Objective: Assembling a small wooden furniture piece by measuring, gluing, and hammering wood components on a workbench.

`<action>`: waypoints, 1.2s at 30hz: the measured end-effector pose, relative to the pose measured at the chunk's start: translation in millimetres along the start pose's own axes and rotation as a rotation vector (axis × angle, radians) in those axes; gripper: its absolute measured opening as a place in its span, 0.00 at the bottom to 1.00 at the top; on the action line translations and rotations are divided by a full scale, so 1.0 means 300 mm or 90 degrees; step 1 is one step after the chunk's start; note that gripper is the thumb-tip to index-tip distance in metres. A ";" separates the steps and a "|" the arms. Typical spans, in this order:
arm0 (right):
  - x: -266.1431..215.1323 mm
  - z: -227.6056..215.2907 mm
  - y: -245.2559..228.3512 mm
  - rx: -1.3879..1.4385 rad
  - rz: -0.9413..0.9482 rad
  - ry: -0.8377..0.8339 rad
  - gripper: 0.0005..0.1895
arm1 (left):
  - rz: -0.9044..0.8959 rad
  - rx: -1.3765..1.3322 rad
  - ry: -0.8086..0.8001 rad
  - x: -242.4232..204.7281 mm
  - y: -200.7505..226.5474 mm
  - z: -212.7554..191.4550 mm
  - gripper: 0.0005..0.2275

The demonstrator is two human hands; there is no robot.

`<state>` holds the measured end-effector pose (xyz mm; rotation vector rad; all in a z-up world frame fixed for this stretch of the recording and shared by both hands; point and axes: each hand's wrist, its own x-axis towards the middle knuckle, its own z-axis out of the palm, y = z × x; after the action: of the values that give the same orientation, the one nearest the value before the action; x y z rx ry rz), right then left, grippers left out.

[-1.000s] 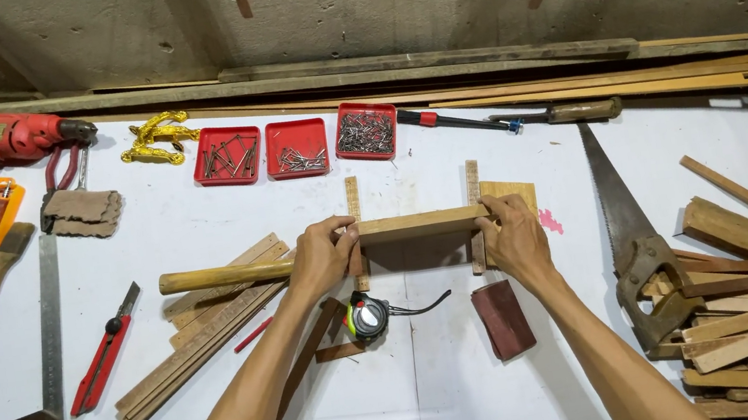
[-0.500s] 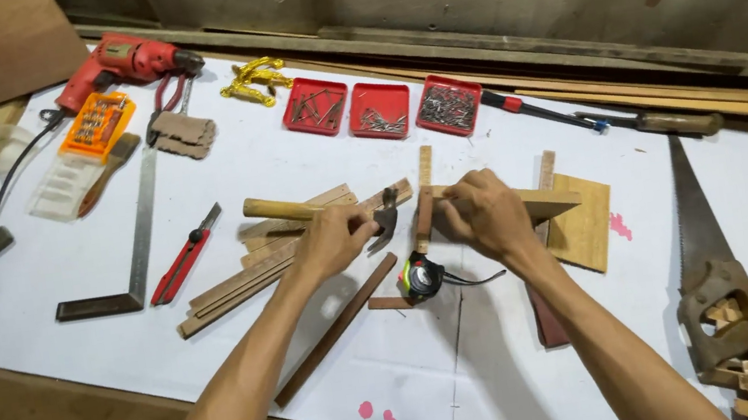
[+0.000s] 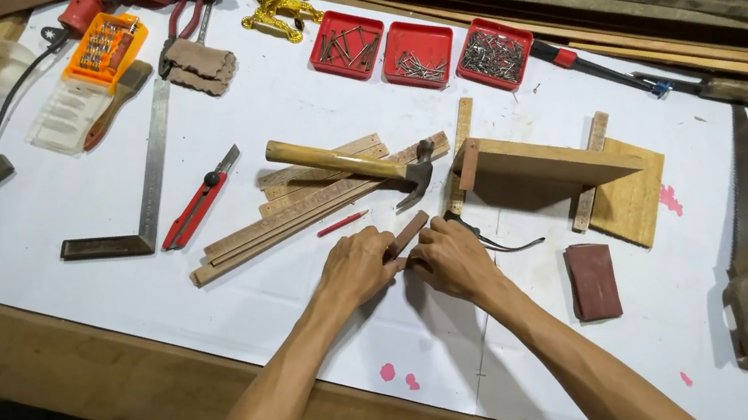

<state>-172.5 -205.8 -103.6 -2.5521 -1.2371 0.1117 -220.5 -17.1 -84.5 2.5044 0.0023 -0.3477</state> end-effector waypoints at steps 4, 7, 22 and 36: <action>0.001 0.042 -0.003 -0.055 0.008 -0.014 0.06 | 0.011 -0.017 0.017 0.006 -0.021 0.025 0.14; -0.003 0.038 -0.017 -0.067 0.018 -0.032 0.08 | 0.046 -0.013 0.041 0.024 -0.035 0.032 0.15; 0.029 0.109 0.016 0.019 0.133 0.171 0.12 | 0.464 0.329 0.353 0.425 -0.188 -0.019 0.18; -0.012 0.162 -0.055 -0.135 0.135 0.231 0.09 | 0.445 0.351 0.375 0.341 -0.249 -0.017 0.12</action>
<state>-196.9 -187.7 -145.2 -2.7131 -0.8806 -0.4409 -126.3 38.8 -148.6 2.8209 -0.8010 0.7671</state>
